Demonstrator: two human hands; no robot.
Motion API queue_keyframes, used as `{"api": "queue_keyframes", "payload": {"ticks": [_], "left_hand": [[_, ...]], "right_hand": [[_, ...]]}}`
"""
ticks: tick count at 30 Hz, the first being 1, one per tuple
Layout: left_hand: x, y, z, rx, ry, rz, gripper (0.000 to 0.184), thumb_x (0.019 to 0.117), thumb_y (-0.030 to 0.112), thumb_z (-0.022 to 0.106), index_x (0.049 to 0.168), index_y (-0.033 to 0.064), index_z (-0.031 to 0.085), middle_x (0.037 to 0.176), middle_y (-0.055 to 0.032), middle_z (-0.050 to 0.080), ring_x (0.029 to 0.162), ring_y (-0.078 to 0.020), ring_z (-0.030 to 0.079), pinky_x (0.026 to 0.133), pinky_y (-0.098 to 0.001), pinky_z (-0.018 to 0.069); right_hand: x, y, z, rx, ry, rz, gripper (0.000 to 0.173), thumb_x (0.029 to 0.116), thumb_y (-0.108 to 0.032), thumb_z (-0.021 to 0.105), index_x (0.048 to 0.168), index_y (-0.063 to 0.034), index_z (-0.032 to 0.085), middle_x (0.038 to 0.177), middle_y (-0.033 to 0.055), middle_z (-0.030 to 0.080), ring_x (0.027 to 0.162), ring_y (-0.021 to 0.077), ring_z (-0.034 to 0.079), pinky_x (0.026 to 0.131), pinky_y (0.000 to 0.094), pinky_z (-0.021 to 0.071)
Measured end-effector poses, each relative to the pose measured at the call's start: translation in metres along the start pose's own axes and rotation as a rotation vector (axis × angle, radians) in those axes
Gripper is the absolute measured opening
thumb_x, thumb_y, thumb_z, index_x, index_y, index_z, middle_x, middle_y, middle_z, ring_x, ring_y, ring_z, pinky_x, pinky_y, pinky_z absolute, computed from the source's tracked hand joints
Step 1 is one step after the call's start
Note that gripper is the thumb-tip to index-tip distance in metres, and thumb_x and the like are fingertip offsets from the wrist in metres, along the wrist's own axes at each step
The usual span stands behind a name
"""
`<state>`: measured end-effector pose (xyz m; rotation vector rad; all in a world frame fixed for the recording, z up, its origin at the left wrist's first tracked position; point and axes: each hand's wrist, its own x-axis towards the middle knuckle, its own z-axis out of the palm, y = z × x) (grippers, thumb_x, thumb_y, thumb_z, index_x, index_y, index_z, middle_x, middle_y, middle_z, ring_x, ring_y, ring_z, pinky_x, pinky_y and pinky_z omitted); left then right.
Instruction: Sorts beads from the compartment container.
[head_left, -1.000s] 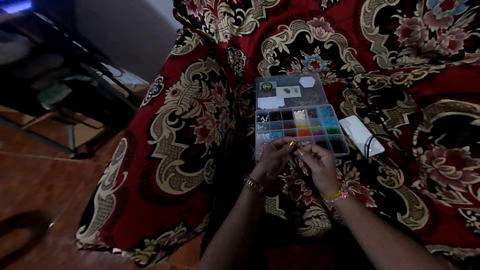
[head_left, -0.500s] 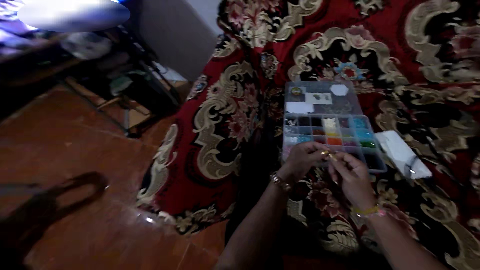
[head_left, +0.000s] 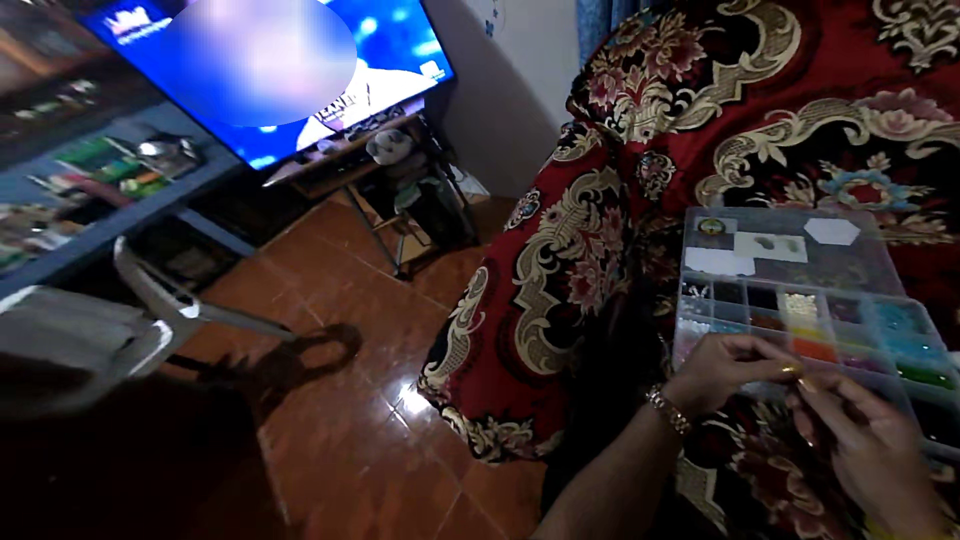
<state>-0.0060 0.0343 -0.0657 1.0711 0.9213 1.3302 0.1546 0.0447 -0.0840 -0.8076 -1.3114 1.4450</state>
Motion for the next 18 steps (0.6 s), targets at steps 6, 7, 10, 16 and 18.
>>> {"api": "queue_keyframes", "payload": {"ticks": [6, 7, 10, 16, 18], "left_hand": [[0.0003, -0.0025, 0.0033, -0.010, 0.014, 0.016, 0.011, 0.0945, -0.007, 0.059, 0.099, -0.0046, 0.068, 0.099, -0.0051, 0.071, 0.084, -0.0069, 0.066, 0.081, -0.0266, 0.0564], [0.0002, -0.0023, 0.0032, -0.004, 0.015, 0.011, 0.010, 0.0947, -0.007, 0.059, 0.099, -0.0049, 0.068, 0.099, -0.0053, 0.071, 0.084, -0.0071, 0.066, 0.081, -0.0268, 0.0564], [-0.0002, -0.0022, 0.0037, 0.008, 0.014, -0.001, 0.009, 0.0954, -0.006, 0.060, 0.100, -0.0057, 0.068, 0.097, -0.0056, 0.071, 0.085, -0.0081, 0.067, 0.082, -0.0280, 0.0566], [-0.0007, -0.0020, 0.0016, 0.029, 0.018, 0.009, 0.011, 0.0955, -0.007, 0.058, 0.102, -0.0071, 0.067, 0.096, -0.0052, 0.071, 0.087, -0.0083, 0.067, 0.085, -0.0288, 0.0568], [-0.0005, 0.0005, 0.0018, 0.068, 0.043, 0.008, 0.010, 0.0956, -0.007, 0.059, 0.102, -0.0072, 0.066, 0.094, -0.0050, 0.070, 0.085, -0.0081, 0.067, 0.084, -0.0287, 0.0569]], "right_hand": [[-0.0016, -0.0010, -0.0034, 0.014, -0.029, -0.004, 0.023, 0.1014, -0.010, 0.048, 0.113, -0.0045, 0.067, 0.090, -0.0077, 0.073, 0.052, -0.0014, 0.057, 0.047, 0.0151, 0.0503], [-0.0014, -0.0012, -0.0032, 0.004, -0.025, -0.005, 0.021, 0.1010, -0.010, 0.049, 0.111, -0.0045, 0.067, 0.087, -0.0079, 0.072, 0.052, -0.0016, 0.056, 0.047, 0.0148, 0.0498], [-0.0007, -0.0013, -0.0038, -0.034, -0.021, -0.033, 0.015, 0.0993, -0.009, 0.052, 0.100, -0.0070, 0.067, 0.081, -0.0088, 0.071, 0.051, -0.0024, 0.056, 0.047, 0.0137, 0.0491], [0.0004, 0.0005, -0.0032, -0.071, -0.025, -0.061, 0.013, 0.0979, -0.009, 0.054, 0.095, -0.0089, 0.067, 0.074, -0.0110, 0.069, 0.052, -0.0034, 0.057, 0.048, 0.0126, 0.0491], [0.0001, -0.0002, -0.0033, -0.069, -0.023, -0.058, 0.012, 0.0979, -0.010, 0.056, 0.095, -0.0087, 0.068, 0.073, -0.0107, 0.068, 0.051, -0.0032, 0.056, 0.047, 0.0126, 0.0488]]}}
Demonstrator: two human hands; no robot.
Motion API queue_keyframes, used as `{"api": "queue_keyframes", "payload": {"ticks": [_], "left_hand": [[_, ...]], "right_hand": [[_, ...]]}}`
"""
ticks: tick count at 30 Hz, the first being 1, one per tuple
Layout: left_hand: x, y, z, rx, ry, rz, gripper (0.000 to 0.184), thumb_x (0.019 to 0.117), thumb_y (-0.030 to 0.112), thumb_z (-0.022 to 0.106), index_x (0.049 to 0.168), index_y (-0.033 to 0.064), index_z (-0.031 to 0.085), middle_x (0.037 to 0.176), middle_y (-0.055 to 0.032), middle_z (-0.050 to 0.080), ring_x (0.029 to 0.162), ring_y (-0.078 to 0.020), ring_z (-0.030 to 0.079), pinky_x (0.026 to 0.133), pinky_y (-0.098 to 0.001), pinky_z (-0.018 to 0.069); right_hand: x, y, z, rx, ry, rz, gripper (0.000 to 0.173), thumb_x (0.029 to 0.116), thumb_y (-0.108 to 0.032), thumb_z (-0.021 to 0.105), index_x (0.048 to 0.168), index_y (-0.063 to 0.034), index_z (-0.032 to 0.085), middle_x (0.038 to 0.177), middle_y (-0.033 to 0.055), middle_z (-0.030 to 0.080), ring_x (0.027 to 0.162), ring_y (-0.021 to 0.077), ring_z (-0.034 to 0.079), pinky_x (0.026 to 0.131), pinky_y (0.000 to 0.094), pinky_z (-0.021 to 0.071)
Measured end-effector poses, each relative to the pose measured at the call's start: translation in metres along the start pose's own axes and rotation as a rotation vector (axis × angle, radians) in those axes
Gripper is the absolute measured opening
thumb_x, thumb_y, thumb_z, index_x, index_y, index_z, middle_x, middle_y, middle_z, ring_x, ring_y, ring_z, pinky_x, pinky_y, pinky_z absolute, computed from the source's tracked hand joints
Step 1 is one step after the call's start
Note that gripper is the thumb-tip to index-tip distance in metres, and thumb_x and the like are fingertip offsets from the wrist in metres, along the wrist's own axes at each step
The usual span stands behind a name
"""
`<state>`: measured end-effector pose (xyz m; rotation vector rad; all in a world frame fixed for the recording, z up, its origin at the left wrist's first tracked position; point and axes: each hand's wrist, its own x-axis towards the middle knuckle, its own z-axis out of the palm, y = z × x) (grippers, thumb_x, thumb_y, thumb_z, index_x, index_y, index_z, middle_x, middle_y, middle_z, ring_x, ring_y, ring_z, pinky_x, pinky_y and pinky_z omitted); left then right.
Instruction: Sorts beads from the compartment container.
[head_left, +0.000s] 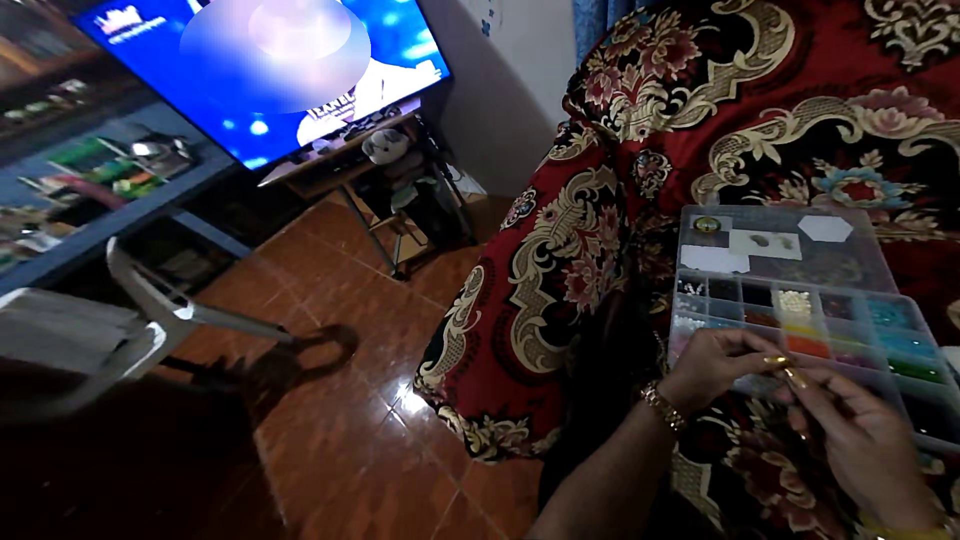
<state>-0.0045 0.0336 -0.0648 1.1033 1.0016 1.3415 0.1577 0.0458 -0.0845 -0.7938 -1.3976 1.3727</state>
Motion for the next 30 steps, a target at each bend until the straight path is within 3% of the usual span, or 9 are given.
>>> {"api": "queue_keyframes", "payload": {"ticks": [4, 6, 9, 11, 13, 18, 23, 30], "left_hand": [[0.000, 0.008, -0.004, 0.198, 0.102, 0.031, 0.012, 0.0970, -0.003, 0.059, 0.104, -0.0107, 0.066, 0.096, -0.0104, 0.071, 0.085, -0.0105, 0.068, 0.084, -0.0300, 0.0578], [0.001, 0.008, -0.010, 0.462, 0.160, 0.108, 0.013, 0.0963, -0.001, 0.063, 0.103, -0.0105, 0.069, 0.097, -0.0148, 0.072, 0.087, -0.0141, 0.069, 0.084, -0.0310, 0.0575], [0.000, 0.008, -0.021, 0.983, 0.180, 0.159, 0.015, 0.0955, 0.011, 0.069, 0.101, 0.0008, 0.078, 0.102, -0.0150, 0.074, 0.103, -0.0267, 0.069, 0.097, -0.0419, 0.0528], [0.001, 0.007, -0.024, 1.155, 0.152, 0.131, 0.013, 0.0940, 0.015, 0.071, 0.098, 0.0060, 0.080, 0.103, -0.0138, 0.074, 0.107, -0.0314, 0.066, 0.099, -0.0465, 0.0497], [0.001, 0.007, -0.023, 1.219, 0.112, 0.041, 0.014, 0.0933, 0.017, 0.073, 0.100, 0.0076, 0.080, 0.107, -0.0160, 0.072, 0.111, -0.0347, 0.063, 0.099, -0.0504, 0.0480], [0.006, 0.007, -0.015, 1.296, 0.012, -0.133, 0.019, 0.0939, 0.021, 0.072, 0.108, 0.0099, 0.079, 0.117, -0.0176, 0.069, 0.121, -0.0368, 0.058, 0.103, -0.0545, 0.0429], [0.008, 0.002, -0.012, 1.337, -0.015, -0.145, 0.017, 0.0939, 0.018, 0.072, 0.106, 0.0087, 0.079, 0.115, -0.0172, 0.069, 0.120, -0.0368, 0.058, 0.102, -0.0553, 0.0433], [0.007, 0.001, -0.010, 1.381, 0.004, -0.145, 0.016, 0.0957, 0.017, 0.069, 0.105, 0.0079, 0.078, 0.114, -0.0158, 0.069, 0.118, -0.0346, 0.060, 0.100, -0.0532, 0.0451]], "right_hand": [[-0.001, -0.002, 0.000, -0.029, -0.006, 0.011, 0.012, 0.0984, -0.011, 0.056, 0.098, -0.0066, 0.067, 0.072, -0.0114, 0.067, 0.052, -0.0040, 0.056, 0.048, 0.0123, 0.0493], [-0.001, -0.002, 0.000, -0.028, -0.012, 0.011, 0.012, 0.0985, -0.011, 0.055, 0.098, -0.0075, 0.067, 0.072, -0.0121, 0.067, 0.052, -0.0040, 0.056, 0.048, 0.0124, 0.0494], [-0.002, -0.001, 0.000, -0.040, -0.014, 0.030, 0.013, 0.0986, -0.012, 0.055, 0.098, -0.0072, 0.067, 0.072, -0.0100, 0.068, 0.053, -0.0016, 0.059, 0.048, 0.0143, 0.0508], [-0.003, -0.001, 0.000, -0.075, -0.018, 0.031, 0.012, 0.0981, -0.013, 0.057, 0.098, -0.0069, 0.067, 0.074, -0.0086, 0.070, 0.057, -0.0009, 0.063, 0.049, 0.0149, 0.0525], [-0.003, 0.000, 0.000, -0.114, -0.021, -0.009, 0.013, 0.0981, -0.015, 0.057, 0.098, -0.0062, 0.067, 0.076, -0.0083, 0.071, 0.060, -0.0022, 0.065, 0.050, 0.0137, 0.0515], [-0.002, 0.000, 0.000, -0.189, -0.016, -0.062, 0.015, 0.0976, -0.013, 0.056, 0.096, -0.0043, 0.068, 0.079, -0.0094, 0.072, 0.058, -0.0100, 0.055, 0.049, 0.0080, 0.0420], [-0.002, 0.001, 0.001, -0.141, -0.032, -0.060, 0.014, 0.0984, -0.013, 0.056, 0.098, -0.0045, 0.068, 0.079, -0.0081, 0.072, 0.065, -0.0047, 0.065, 0.053, 0.0112, 0.0512], [-0.004, 0.001, 0.001, -0.143, -0.036, -0.038, 0.014, 0.0976, -0.014, 0.058, 0.099, -0.0042, 0.068, 0.078, -0.0073, 0.072, 0.061, -0.0024, 0.065, 0.053, 0.0130, 0.0533]]}}
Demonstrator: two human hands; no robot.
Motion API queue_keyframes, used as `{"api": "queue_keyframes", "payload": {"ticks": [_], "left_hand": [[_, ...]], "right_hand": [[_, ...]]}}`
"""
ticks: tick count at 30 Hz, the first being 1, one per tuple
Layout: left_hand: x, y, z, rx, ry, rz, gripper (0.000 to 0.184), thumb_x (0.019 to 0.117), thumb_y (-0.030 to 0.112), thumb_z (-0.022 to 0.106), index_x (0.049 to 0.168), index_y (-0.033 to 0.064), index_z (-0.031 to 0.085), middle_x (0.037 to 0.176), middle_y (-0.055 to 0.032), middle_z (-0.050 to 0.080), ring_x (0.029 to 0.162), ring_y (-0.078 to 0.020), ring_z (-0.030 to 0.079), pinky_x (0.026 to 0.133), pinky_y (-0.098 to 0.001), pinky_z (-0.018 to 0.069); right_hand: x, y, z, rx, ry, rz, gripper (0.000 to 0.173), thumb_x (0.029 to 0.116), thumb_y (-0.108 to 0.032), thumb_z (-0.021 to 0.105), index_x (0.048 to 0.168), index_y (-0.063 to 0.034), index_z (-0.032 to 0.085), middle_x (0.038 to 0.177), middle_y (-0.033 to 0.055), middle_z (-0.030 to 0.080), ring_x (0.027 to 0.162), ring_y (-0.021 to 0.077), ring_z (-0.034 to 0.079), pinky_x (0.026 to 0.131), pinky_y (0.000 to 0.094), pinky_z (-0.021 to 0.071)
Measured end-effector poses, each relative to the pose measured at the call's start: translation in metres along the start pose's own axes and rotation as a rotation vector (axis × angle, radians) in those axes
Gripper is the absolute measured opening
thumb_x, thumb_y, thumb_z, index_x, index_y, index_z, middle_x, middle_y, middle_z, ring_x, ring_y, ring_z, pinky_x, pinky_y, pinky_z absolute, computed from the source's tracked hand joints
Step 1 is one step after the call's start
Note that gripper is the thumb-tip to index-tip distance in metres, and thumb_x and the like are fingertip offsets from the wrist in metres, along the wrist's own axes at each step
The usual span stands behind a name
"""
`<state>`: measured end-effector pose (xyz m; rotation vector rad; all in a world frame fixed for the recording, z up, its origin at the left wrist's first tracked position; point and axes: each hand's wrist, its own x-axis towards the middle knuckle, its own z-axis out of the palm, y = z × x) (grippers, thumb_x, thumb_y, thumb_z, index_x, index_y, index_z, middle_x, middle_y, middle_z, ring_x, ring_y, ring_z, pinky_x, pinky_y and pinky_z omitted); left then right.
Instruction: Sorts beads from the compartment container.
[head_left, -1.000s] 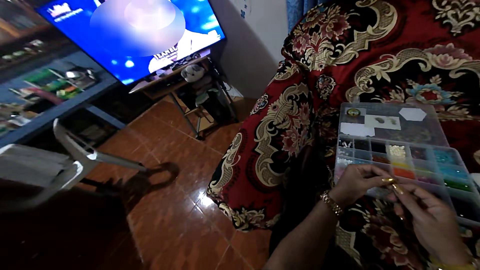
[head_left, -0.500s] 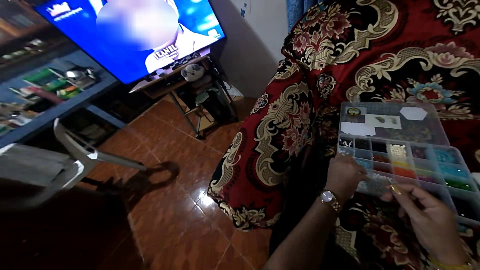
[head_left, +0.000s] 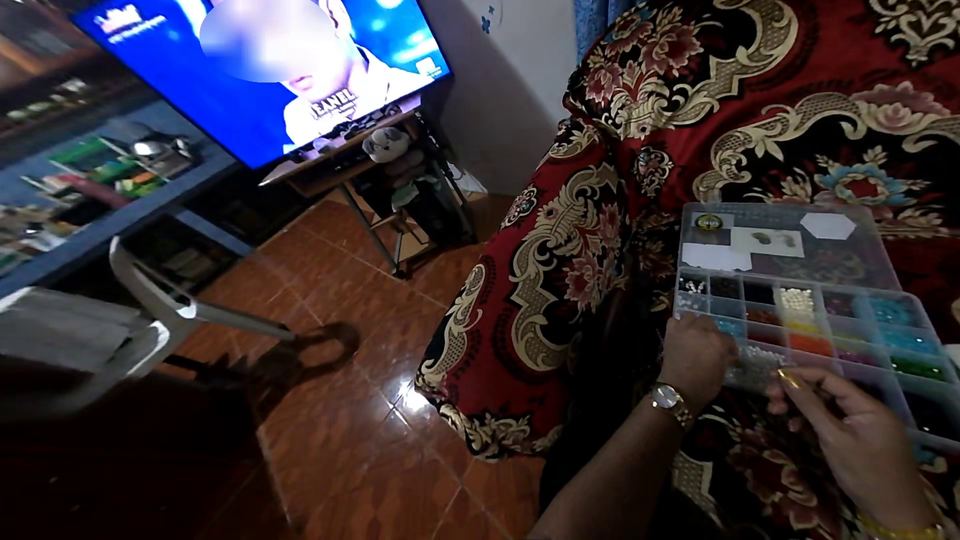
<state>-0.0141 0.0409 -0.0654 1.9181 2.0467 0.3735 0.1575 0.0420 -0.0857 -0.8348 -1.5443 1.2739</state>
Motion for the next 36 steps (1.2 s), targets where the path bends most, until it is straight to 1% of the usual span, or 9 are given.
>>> {"api": "queue_keyframes", "payload": {"ticks": [3, 6, 8, 10, 13, 20, 25, 32, 36], "left_hand": [[-0.001, -0.002, 0.000, -0.047, 0.065, 0.011, 0.017, 0.0950, 0.015, 0.068, 0.104, 0.0044, 0.078, 0.112, -0.0189, 0.070, 0.116, -0.0373, 0.062, 0.098, -0.0561, 0.0466], [-0.004, -0.002, -0.003, -0.209, 0.200, 0.036, 0.017, 0.0954, 0.014, 0.069, 0.103, 0.0006, 0.077, 0.109, -0.0200, 0.071, 0.114, -0.0361, 0.064, 0.102, -0.0497, 0.0488], [-0.004, -0.001, 0.000, -0.386, 0.337, 0.109, 0.014, 0.0937, 0.009, 0.071, 0.100, -0.0026, 0.076, 0.101, -0.0199, 0.071, 0.101, -0.0308, 0.068, 0.094, -0.0420, 0.0547], [-0.005, 0.002, 0.004, -0.592, 0.390, 0.147, 0.013, 0.0932, 0.006, 0.070, 0.101, -0.0047, 0.074, 0.096, -0.0166, 0.072, 0.088, -0.0213, 0.070, 0.085, -0.0345, 0.0575], [-0.007, 0.010, 0.008, -0.890, 0.309, 0.115, 0.016, 0.0943, 0.001, 0.067, 0.106, -0.0088, 0.068, 0.099, -0.0155, 0.072, 0.089, -0.0141, 0.071, 0.086, -0.0300, 0.0582], [-0.009, 0.018, 0.011, -1.261, 0.194, 0.063, 0.016, 0.0951, -0.005, 0.063, 0.110, -0.0110, 0.065, 0.100, -0.0133, 0.071, 0.089, -0.0113, 0.069, 0.086, -0.0298, 0.0582], [-0.010, 0.021, 0.009, -1.374, 0.127, 0.022, 0.012, 0.0960, -0.004, 0.062, 0.105, -0.0084, 0.067, 0.092, -0.0071, 0.071, 0.080, -0.0087, 0.068, 0.078, -0.0278, 0.0584], [-0.011, 0.024, 0.011, -1.394, 0.086, 0.037, 0.011, 0.0979, -0.003, 0.058, 0.104, -0.0069, 0.066, 0.090, -0.0039, 0.069, 0.080, -0.0066, 0.066, 0.078, -0.0264, 0.0573], [-0.011, 0.030, 0.010, -1.406, 0.068, -0.033, 0.013, 0.1006, 0.002, 0.058, 0.105, -0.0066, 0.066, 0.092, -0.0048, 0.070, 0.081, -0.0081, 0.067, 0.078, -0.0280, 0.0584]], "right_hand": [[0.000, 0.000, -0.002, -0.010, -0.011, 0.013, 0.015, 0.0986, -0.014, 0.058, 0.101, -0.0027, 0.067, 0.078, -0.0074, 0.071, 0.062, -0.0027, 0.065, 0.054, 0.0137, 0.0544], [0.001, -0.001, -0.001, 0.014, 0.007, 0.044, 0.015, 0.0981, -0.012, 0.056, 0.101, -0.0021, 0.066, 0.076, -0.0079, 0.070, 0.060, -0.0019, 0.064, 0.054, 0.0149, 0.0549], [0.002, -0.002, -0.001, 0.025, 0.018, 0.052, 0.014, 0.0982, -0.012, 0.056, 0.102, -0.0030, 0.066, 0.074, -0.0088, 0.068, 0.058, -0.0019, 0.063, 0.053, 0.0151, 0.0550], [0.002, -0.001, 0.000, 0.048, 0.032, 0.054, 0.014, 0.0981, -0.011, 0.055, 0.102, -0.0032, 0.066, 0.072, -0.0095, 0.066, 0.057, -0.0020, 0.062, 0.052, 0.0148, 0.0541], [0.002, -0.002, 0.000, 0.069, 0.046, 0.067, 0.013, 0.0975, -0.009, 0.055, 0.102, -0.0036, 0.066, 0.071, -0.0108, 0.065, 0.056, -0.0025, 0.061, 0.052, 0.0143, 0.0540], [0.003, 0.003, 0.001, 0.100, 0.057, 0.048, 0.012, 0.0959, -0.008, 0.055, 0.101, -0.0047, 0.065, 0.071, -0.0106, 0.065, 0.055, -0.0019, 0.060, 0.051, 0.0146, 0.0538], [0.004, 0.001, 0.001, 0.134, 0.077, 0.059, 0.011, 0.0957, -0.008, 0.056, 0.100, -0.0062, 0.066, 0.070, -0.0117, 0.065, 0.055, -0.0019, 0.060, 0.051, 0.0144, 0.0536], [0.004, 0.000, 0.001, 0.168, 0.080, 0.052, 0.011, 0.0957, -0.008, 0.056, 0.099, -0.0078, 0.066, 0.070, -0.0118, 0.065, 0.054, -0.0016, 0.060, 0.051, 0.0147, 0.0535], [0.003, 0.001, -0.004, 0.154, 0.076, 0.027, 0.011, 0.0971, -0.010, 0.056, 0.101, -0.0078, 0.066, 0.073, -0.0125, 0.065, 0.057, -0.0018, 0.060, 0.053, 0.0151, 0.0541]]}}
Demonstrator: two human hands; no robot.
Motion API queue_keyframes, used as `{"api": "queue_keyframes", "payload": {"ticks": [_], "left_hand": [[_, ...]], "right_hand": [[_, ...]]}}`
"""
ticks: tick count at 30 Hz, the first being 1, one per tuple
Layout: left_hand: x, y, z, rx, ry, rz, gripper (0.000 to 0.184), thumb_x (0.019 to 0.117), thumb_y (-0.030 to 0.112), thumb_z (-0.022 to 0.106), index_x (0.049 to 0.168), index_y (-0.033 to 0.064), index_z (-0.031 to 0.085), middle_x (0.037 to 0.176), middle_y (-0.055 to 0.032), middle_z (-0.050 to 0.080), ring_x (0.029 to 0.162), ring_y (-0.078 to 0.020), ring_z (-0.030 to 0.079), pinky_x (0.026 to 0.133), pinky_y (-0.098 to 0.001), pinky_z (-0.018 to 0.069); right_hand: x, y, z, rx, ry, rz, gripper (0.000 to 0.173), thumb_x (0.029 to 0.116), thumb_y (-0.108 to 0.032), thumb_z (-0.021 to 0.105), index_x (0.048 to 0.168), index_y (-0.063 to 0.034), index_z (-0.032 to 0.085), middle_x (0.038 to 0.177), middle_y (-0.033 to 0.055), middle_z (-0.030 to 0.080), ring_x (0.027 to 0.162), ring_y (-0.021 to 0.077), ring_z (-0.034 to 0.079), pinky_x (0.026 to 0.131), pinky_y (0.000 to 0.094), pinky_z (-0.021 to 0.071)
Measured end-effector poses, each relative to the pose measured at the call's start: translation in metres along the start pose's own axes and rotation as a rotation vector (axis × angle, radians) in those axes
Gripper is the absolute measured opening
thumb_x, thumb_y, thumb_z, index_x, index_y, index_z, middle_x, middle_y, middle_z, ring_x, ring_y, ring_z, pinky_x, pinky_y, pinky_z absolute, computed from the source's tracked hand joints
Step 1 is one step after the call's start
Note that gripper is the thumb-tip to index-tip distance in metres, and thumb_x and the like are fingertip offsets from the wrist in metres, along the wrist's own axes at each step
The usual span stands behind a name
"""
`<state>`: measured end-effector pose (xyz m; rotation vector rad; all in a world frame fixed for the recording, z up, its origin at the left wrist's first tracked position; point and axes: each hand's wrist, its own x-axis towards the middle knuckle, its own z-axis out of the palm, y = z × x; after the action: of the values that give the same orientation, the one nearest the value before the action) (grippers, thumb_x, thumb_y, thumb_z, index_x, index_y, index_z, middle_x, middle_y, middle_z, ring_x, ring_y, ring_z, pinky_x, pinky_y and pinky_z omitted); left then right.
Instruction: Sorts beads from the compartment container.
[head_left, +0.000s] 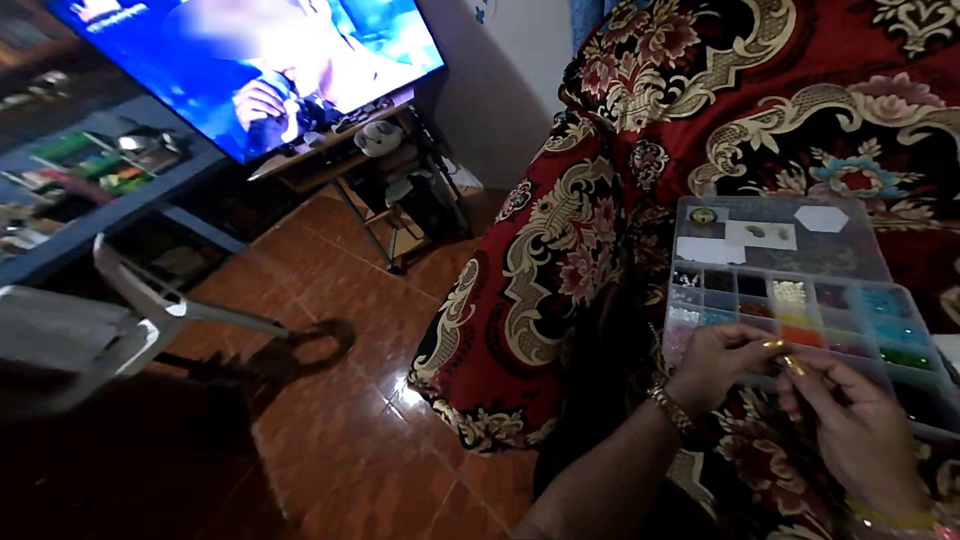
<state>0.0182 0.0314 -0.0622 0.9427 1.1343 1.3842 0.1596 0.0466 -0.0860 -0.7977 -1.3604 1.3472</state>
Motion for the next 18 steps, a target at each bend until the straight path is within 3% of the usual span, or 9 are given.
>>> {"api": "queue_keyframes", "payload": {"ticks": [10, 18], "left_hand": [[0.001, -0.011, -0.002, -0.139, 0.012, -0.033, 0.020, 0.1031, 0.005, 0.048, 0.103, -0.0003, 0.067, 0.094, -0.0044, 0.072, 0.082, -0.0107, 0.069, 0.079, -0.0296, 0.0597], [0.000, -0.008, -0.001, -0.209, 0.016, -0.110, 0.023, 0.1057, 0.005, 0.044, 0.100, 0.0029, 0.066, 0.089, -0.0005, 0.070, 0.079, -0.0073, 0.067, 0.077, -0.0264, 0.0588]], "right_hand": [[0.001, -0.007, -0.003, -0.033, 0.013, 0.053, 0.015, 0.0994, -0.009, 0.058, 0.106, 0.0014, 0.067, 0.076, -0.0031, 0.067, 0.057, 0.0032, 0.061, 0.053, 0.0198, 0.0545], [0.000, -0.011, 0.002, 0.016, 0.041, 0.095, 0.010, 0.0965, -0.006, 0.059, 0.101, 0.0008, 0.066, 0.073, -0.0038, 0.066, 0.056, 0.0020, 0.060, 0.052, 0.0183, 0.0535]]}}
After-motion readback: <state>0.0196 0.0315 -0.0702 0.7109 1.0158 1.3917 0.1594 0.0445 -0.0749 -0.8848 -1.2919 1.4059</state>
